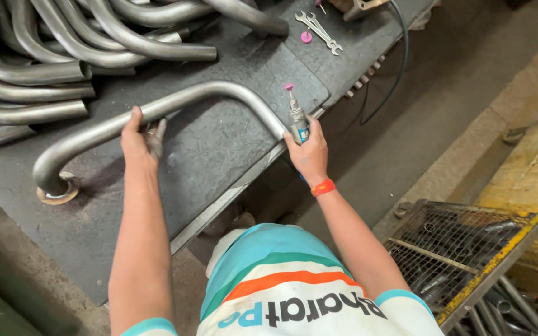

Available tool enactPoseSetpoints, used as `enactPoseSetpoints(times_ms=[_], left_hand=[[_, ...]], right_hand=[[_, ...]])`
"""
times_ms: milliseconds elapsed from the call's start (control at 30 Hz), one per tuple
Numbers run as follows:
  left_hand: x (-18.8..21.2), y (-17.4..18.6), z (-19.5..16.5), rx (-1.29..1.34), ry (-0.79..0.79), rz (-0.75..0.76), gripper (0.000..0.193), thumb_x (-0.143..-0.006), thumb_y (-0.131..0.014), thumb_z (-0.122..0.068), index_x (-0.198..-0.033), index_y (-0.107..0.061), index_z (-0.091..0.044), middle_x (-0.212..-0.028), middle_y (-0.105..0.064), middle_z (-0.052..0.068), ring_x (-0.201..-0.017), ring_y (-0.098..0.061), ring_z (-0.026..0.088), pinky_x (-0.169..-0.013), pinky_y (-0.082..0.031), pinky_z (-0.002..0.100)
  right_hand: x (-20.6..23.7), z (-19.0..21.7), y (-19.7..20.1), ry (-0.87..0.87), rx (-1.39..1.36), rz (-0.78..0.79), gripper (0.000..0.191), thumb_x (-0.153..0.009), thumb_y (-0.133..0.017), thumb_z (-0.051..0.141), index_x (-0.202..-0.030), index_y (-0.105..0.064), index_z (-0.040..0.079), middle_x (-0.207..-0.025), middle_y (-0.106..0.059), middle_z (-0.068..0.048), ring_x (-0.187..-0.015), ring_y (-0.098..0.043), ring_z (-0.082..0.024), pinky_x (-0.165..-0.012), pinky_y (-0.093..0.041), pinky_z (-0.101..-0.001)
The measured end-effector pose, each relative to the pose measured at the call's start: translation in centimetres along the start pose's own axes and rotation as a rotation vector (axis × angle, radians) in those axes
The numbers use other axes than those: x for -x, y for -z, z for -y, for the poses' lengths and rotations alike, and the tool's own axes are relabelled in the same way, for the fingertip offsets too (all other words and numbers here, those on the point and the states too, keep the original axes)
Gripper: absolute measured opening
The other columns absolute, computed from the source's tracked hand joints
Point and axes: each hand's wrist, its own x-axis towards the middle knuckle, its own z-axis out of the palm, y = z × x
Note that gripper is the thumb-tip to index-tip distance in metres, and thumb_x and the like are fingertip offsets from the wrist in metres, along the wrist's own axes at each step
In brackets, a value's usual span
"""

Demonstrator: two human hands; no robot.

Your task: The person holds a bent steel tube on a workbench with one hand and uses a pneumatic die grinder with a small abrasive disc to grind the weld seam on the tube end, repositioning the tube and the grinder repeatedly to work around the joint, then sets the grinder down on the bench.

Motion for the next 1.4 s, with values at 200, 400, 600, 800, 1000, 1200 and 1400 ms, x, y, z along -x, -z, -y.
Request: enactPoseSetpoints(times_ms=[200, 400, 600, 800, 1000, 1200, 1400], left_hand=[[2.8, -2.3, -0.8, -0.635, 0.02, -0.023, 0.048, -0.093, -0.074, -0.026, -0.129, -0.056, -0.001, -0.104, -0.072, 0.013, -0.09, -0.07, 0.03, -0.079, -0.056, 0.046], [8.5, -6.4, -4.3, -1.912, -1.434, 0.164, 0.04, -0.094, -0.082, -0.037, -0.122, -0.063, -0.015, -0.104, -0.073, 0.01, -0.095, -0.073, 0.033, -0.087, -0.057, 0.046], [6.4, -9.1, -5.3, -2.542, -1.164, 0.011, 0.097, -0.059, -0.083, -0.049, -0.147, -0.057, -0.019, -0.104, -0.074, 0.014, -0.091, -0.075, 0.034, -0.075, -0.056, 0.047], [4.0, -7.3, -3.6, -2.691, -0.827, 0.086, 0.028, -0.082, -0.075, -0.032, -0.104, -0.072, -0.016, -0.092, -0.079, 0.013, -0.086, -0.077, 0.035, -0.068, -0.059, 0.046], [6.6, -6.5, -2.1, -2.679, -0.894, 0.147, 0.026, -0.081, -0.073, -0.03, -0.103, -0.072, -0.017, -0.09, -0.077, 0.013, -0.084, -0.076, 0.034, -0.066, -0.058, 0.046], [7.5, -4.5, -1.4, -2.664, -0.971, 0.189, 0.02, -0.081, -0.071, -0.026, -0.099, -0.072, -0.018, -0.088, -0.076, 0.012, -0.081, -0.074, 0.034, -0.062, -0.055, 0.046], [7.3, -3.6, -0.9, -2.673, -0.951, 0.2, 0.021, -0.079, -0.072, -0.026, -0.1, -0.073, -0.018, -0.086, -0.075, 0.012, -0.08, -0.074, 0.034, -0.06, -0.054, 0.045]], right_hand=[[-2.1, -0.7, -3.2, -0.174, 0.139, 0.18, 0.053, -0.086, -0.078, 0.034, -0.127, -0.056, 0.01, -0.109, -0.071, -0.024, -0.098, -0.067, -0.047, -0.078, -0.054, -0.0538], [-3.3, -0.6, -3.1, -0.297, 0.164, 0.239, 0.053, -0.087, -0.075, 0.036, -0.13, -0.053, 0.015, -0.101, -0.073, -0.023, -0.091, -0.069, -0.047, -0.074, -0.055, -0.0563], [-2.4, -0.6, -1.1, -0.285, 0.138, 0.231, 0.056, -0.087, -0.075, 0.037, -0.133, -0.051, 0.014, -0.103, -0.073, -0.023, -0.093, -0.069, -0.047, -0.076, -0.055, -0.0556], [-0.3, -1.6, 3.8, -0.291, 0.023, 0.158, 0.056, -0.085, -0.077, 0.037, -0.13, -0.056, 0.012, -0.1, -0.073, -0.023, -0.095, -0.07, -0.046, -0.077, -0.057, -0.0514], [3.0, -3.8, 11.6, -0.319, -0.188, 0.092, 0.054, -0.087, -0.076, 0.037, -0.129, -0.06, 0.008, -0.085, -0.072, -0.014, -0.072, -0.07, -0.027, -0.061, -0.055, -0.0384], [6.7, -5.8, 15.5, -0.602, -0.511, 0.349, 0.041, -0.097, -0.063, 0.035, -0.126, -0.06, 0.006, -0.076, -0.063, 0.002, -0.056, -0.059, -0.006, -0.045, -0.047, -0.0255], [10.0, -6.0, 15.0, -0.454, -0.301, 0.407, 0.042, -0.1, -0.066, 0.033, -0.131, -0.059, 0.005, -0.087, -0.07, -0.008, -0.07, -0.063, -0.015, -0.062, -0.052, -0.0329]])
